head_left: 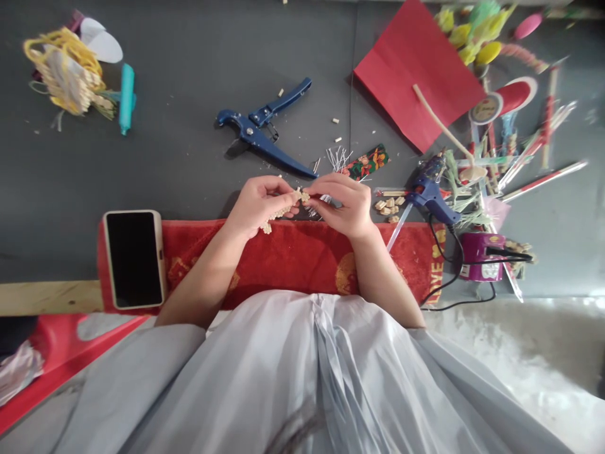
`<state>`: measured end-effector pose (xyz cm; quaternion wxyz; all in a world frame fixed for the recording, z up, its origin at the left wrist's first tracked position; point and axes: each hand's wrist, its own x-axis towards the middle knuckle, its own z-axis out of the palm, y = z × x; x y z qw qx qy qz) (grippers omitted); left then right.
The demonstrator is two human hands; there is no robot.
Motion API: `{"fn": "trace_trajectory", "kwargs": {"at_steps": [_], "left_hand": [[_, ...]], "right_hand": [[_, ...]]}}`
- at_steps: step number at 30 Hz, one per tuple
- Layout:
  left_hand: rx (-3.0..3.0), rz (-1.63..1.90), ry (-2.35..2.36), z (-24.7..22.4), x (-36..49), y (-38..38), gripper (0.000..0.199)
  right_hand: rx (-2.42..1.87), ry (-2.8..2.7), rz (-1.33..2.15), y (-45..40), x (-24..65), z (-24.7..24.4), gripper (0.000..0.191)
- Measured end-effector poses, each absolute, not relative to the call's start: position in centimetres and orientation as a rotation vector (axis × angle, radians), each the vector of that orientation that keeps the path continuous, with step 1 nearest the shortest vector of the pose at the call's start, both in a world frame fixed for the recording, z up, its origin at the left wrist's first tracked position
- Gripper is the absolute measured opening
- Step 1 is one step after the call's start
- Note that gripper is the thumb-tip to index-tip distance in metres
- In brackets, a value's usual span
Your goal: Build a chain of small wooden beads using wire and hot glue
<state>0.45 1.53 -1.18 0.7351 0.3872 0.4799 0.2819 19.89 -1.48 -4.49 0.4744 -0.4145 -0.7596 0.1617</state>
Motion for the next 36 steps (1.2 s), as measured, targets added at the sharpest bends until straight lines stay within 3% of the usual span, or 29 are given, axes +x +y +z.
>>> {"fn": "trace_trajectory", "kwargs": {"at_steps": [6, 13, 20, 36], "left_hand": [[0.824, 0.641, 1.049, -1.12, 0.56, 1.37, 0.039], [0.813, 0.657, 1.029, -1.14, 0.83, 1.26, 0.03], [0.796, 0.664, 1.04, -0.9, 1.0, 1.17, 0.035], [0.862, 0.637, 1.025, -1.13, 0.73, 1.35, 0.028]], "right_hand": [[-0.955, -1.843, 0.32, -1.4, 19.73, -4.48, 0.01], [-1.013, -1.86, 0.304, -1.47, 19.88, -4.7, 0.016], [-0.954, -1.798, 0.309, -1.43, 19.62, -4.69, 0.008], [-1.013, -1.797, 0.365, -1.45, 19.73, -4.07, 0.014]]}}
